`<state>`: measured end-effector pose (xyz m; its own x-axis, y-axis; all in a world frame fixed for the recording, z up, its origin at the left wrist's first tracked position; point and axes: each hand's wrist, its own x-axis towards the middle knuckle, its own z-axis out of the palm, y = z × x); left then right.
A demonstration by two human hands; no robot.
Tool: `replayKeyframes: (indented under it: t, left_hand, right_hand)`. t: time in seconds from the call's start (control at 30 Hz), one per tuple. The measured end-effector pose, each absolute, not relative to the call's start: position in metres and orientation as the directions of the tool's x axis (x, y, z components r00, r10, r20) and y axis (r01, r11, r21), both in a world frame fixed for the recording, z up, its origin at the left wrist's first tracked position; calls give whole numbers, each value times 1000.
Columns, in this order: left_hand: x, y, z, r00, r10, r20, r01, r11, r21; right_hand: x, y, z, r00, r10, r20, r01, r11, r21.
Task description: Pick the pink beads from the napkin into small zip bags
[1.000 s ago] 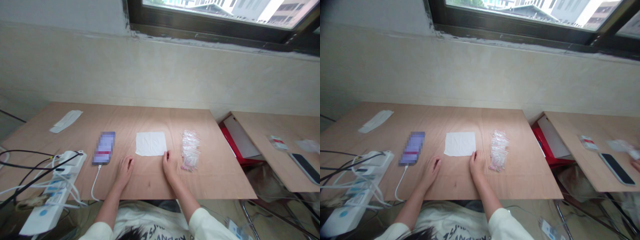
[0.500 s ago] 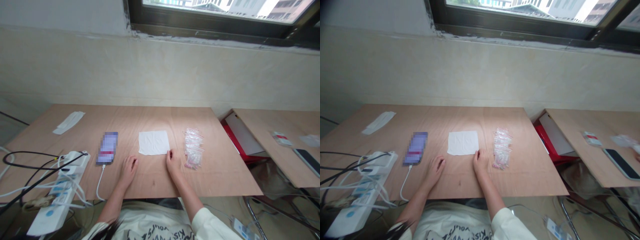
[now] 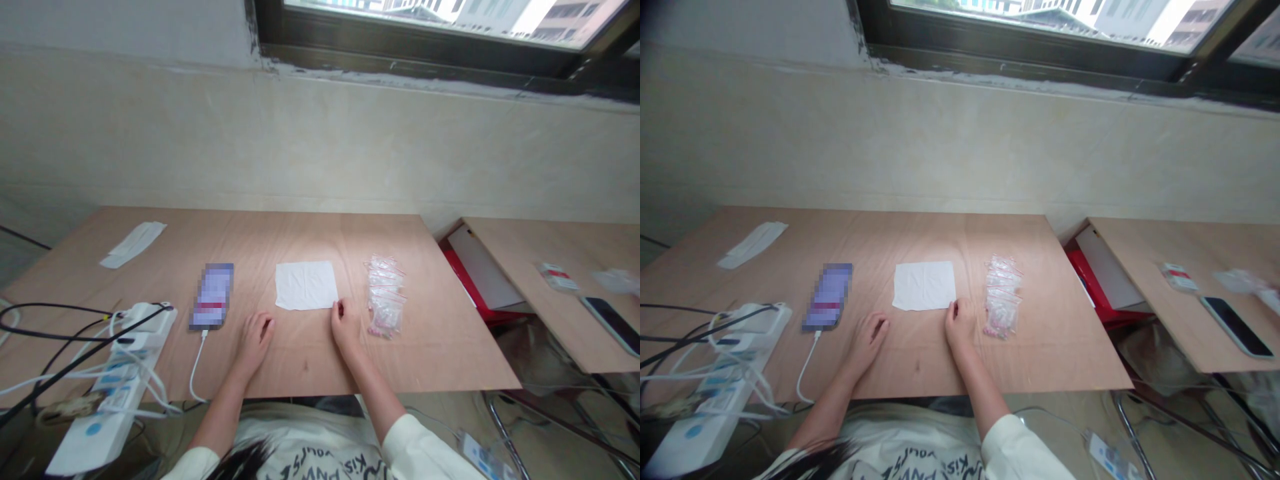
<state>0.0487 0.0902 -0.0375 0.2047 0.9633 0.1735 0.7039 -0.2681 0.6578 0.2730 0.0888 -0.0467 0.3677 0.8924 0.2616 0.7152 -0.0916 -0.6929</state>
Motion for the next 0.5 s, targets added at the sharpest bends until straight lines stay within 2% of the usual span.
replayKeyframes:
  t: [0.1, 0.3, 0.4, 0.5]
  left_hand:
    - [48, 92, -37, 182, 970, 162, 678, -243, 694]
    - [46, 97, -37, 30, 999, 36, 588, -47, 807]
    - [47, 101, -38, 34, 999, -8, 587, -14, 809]
    - [49, 103, -39, 50, 999, 8, 619, -38, 785]
  right_hand:
    - [273, 89, -47, 375, 892, 254, 708, -99, -700]
    - [274, 90, -46, 375, 893, 248, 703, -100, -704]
    - [274, 90, -46, 377, 894, 241, 705, -109, -700]
    - [274, 90, -46, 376, 895, 241, 703, -106, -703]
